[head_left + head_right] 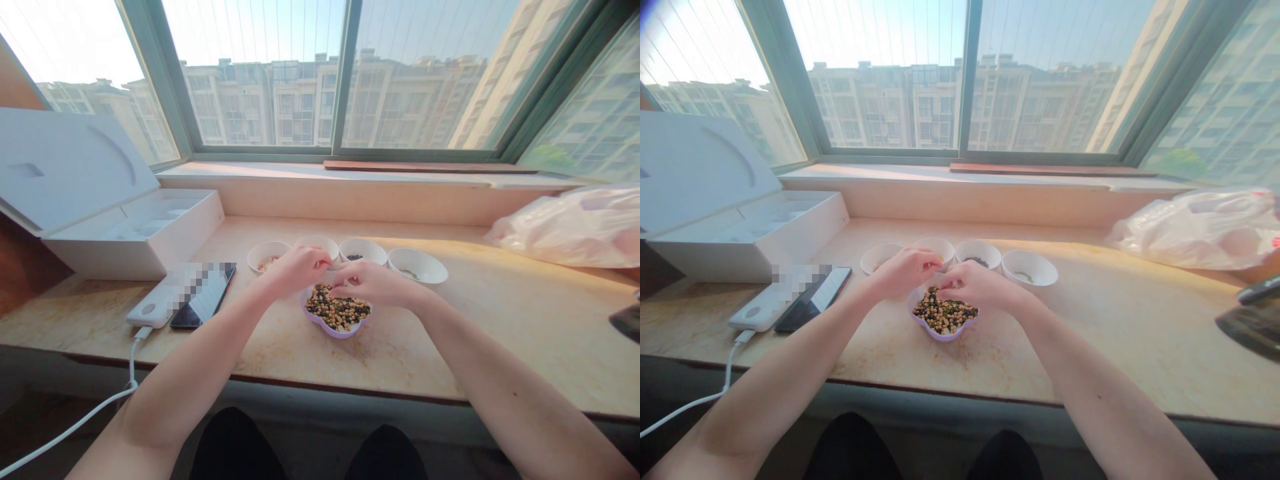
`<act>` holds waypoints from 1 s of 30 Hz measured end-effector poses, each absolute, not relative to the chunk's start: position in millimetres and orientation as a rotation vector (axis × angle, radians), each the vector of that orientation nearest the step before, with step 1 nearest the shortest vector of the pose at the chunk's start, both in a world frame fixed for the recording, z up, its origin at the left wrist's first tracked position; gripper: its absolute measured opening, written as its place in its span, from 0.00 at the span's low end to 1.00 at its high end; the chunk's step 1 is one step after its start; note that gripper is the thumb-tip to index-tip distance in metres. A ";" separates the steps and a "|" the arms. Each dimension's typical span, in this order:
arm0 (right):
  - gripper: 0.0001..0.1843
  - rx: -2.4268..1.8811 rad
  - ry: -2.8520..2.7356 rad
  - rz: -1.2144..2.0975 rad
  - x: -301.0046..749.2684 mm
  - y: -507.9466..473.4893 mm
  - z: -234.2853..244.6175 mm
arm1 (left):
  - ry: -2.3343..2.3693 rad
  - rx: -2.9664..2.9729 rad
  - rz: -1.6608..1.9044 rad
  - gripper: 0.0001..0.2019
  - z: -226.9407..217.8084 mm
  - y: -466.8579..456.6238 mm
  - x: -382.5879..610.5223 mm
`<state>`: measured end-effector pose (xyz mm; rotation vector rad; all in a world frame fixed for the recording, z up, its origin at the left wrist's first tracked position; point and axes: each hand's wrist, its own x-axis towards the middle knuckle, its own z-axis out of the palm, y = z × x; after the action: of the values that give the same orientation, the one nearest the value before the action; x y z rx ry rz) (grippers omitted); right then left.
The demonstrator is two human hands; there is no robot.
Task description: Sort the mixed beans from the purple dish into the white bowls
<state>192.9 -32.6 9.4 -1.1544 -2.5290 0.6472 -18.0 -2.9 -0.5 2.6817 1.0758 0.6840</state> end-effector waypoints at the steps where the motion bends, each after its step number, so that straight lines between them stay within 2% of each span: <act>1: 0.17 -1.208 -2.481 0.605 196.7 -31.3 12.5 | 1.054 2.684 0.654 0.14 0.3 -5.3 -17.0; 5: 0.23 -1.569 -2.261 0.270 222.4 -21.9 27.4 | 0.902 2.739 0.448 0.12 3.4 -18.6 -11.6; 9: 0.15 -1.887 -2.157 0.015 259.5 -6.9 36.7 | 0.708 2.793 0.195 0.12 2.5 -27.8 -6.5; 13: 0.08 -2.181 -2.120 0.123 289.5 3.0 38.5 | 0.648 2.818 0.089 0.11 -1.0 -27.2 -3.2; 18: 0.06 -2.245 -2.159 0.325 307.9 9.1 34.9 | 0.663 2.780 0.070 0.06 -1.7 -23.9 -0.9; 30: 0.11 -2.157 -2.219 0.349 317.3 16.0 26.0 | 0.715 2.697 0.139 0.15 -1.6 -22.6 -0.4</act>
<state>317.3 16.0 26.0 -2.1571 -2.2193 0.3492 -0.4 -22.6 -1.6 2.6974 0.7148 0.1395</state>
